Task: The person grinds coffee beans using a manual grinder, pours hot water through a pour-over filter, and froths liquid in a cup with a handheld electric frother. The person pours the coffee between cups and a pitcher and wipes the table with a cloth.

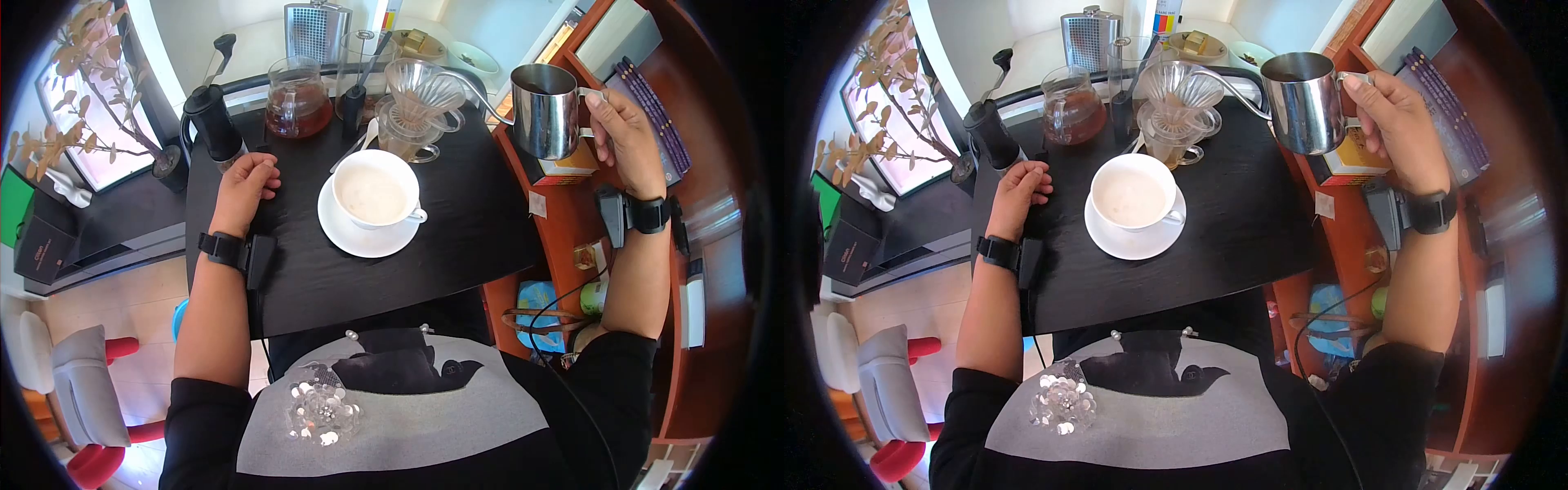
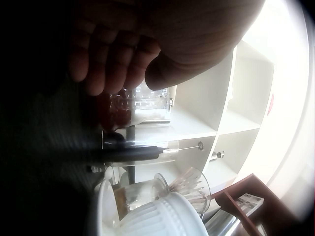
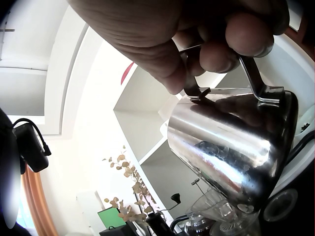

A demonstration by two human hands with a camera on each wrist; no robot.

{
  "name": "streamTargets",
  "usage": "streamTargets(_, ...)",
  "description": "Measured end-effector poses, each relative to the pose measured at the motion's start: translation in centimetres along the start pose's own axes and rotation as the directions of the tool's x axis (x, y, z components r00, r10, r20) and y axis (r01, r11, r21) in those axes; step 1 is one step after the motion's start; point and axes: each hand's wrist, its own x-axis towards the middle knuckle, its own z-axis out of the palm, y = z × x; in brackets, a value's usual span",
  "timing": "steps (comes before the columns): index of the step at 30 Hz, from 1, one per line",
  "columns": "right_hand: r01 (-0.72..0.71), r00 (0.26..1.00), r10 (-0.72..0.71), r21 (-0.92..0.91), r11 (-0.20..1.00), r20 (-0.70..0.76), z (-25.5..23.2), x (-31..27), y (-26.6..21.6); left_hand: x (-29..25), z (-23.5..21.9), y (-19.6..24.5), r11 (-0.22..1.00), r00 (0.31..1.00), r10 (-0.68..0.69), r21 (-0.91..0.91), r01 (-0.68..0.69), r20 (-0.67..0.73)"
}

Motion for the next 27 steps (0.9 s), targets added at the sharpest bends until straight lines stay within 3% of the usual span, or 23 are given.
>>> streamTargets(27,-0.041,0.999,0.041,0.039,0.998,-0.018,0.41,-0.08,0.82,0.02,0.03,-0.15,0.999,1.0,0.015,0.029,-0.015,0.004)
